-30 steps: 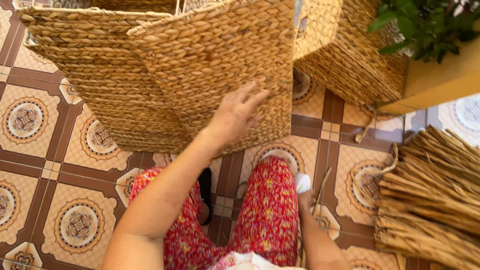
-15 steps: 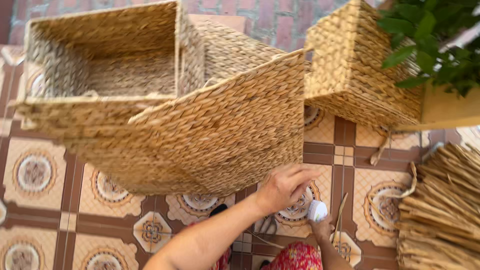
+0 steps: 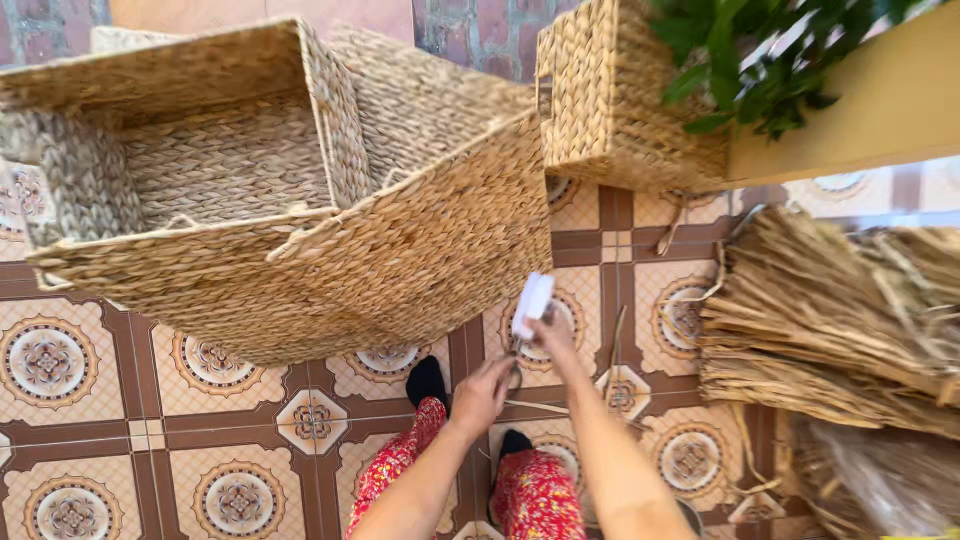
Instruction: The person scrubs the exterior of woven baskets with a white brush, moving between an indoor tiled area and an outdoor brick patio. They handle multiple baskets, scrubbing them one by one and occasionally moving them aside.
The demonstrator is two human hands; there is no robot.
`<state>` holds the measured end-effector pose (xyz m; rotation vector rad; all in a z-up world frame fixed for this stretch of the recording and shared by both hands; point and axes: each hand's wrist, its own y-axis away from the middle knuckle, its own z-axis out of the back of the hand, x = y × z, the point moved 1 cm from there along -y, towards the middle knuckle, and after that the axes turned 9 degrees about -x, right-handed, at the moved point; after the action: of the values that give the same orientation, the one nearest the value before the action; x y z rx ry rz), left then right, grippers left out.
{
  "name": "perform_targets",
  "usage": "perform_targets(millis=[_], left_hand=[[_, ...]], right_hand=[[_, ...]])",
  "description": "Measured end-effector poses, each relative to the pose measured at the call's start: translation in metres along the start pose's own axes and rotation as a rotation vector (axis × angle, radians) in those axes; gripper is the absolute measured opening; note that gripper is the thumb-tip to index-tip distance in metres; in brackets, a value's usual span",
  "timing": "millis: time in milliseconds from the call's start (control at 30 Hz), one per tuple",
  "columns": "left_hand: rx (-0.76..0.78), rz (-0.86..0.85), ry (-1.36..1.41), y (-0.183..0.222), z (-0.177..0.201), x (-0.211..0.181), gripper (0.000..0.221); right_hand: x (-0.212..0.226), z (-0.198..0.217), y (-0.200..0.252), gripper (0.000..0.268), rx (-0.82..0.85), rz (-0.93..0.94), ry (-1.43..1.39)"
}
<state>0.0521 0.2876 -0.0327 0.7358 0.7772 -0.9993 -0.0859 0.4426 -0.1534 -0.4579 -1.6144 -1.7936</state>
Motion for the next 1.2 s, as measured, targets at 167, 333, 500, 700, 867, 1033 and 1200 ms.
perform_targets(millis=[167,333,500,700,867,1033,1200], left_hand=[[0.020,0.211,0.078,0.098,0.053,-0.019,0.035],[-0.048,0.310,0.026,0.117,0.161,-0.032,0.032],[-0.095,0.411,-0.046,0.067,0.273,-0.074,0.032],[-0.103,0.225,0.135,0.007,0.317,-0.173,0.041],[-0.005,0.256,0.420,0.027,0.308,-0.204,0.036],[0.045,0.326,0.565,0.100,0.300,-0.184,0.033],[0.104,0.519,0.508,0.176,0.319,-0.171,0.034]], right_hand=[[0.030,0.023,0.116,0.082,0.130,-0.095,0.121],[0.077,0.087,0.238,0.062,0.070,-0.285,0.354],[0.144,0.126,0.314,0.066,-0.121,-0.387,0.247],[0.207,0.124,0.346,0.080,-0.189,-0.108,-0.051],[0.230,0.109,0.364,0.062,-0.011,-0.024,-0.032],[0.220,0.104,0.390,0.049,-0.006,-0.119,-0.182],[0.199,0.098,0.413,0.047,0.102,-0.095,-0.351]])
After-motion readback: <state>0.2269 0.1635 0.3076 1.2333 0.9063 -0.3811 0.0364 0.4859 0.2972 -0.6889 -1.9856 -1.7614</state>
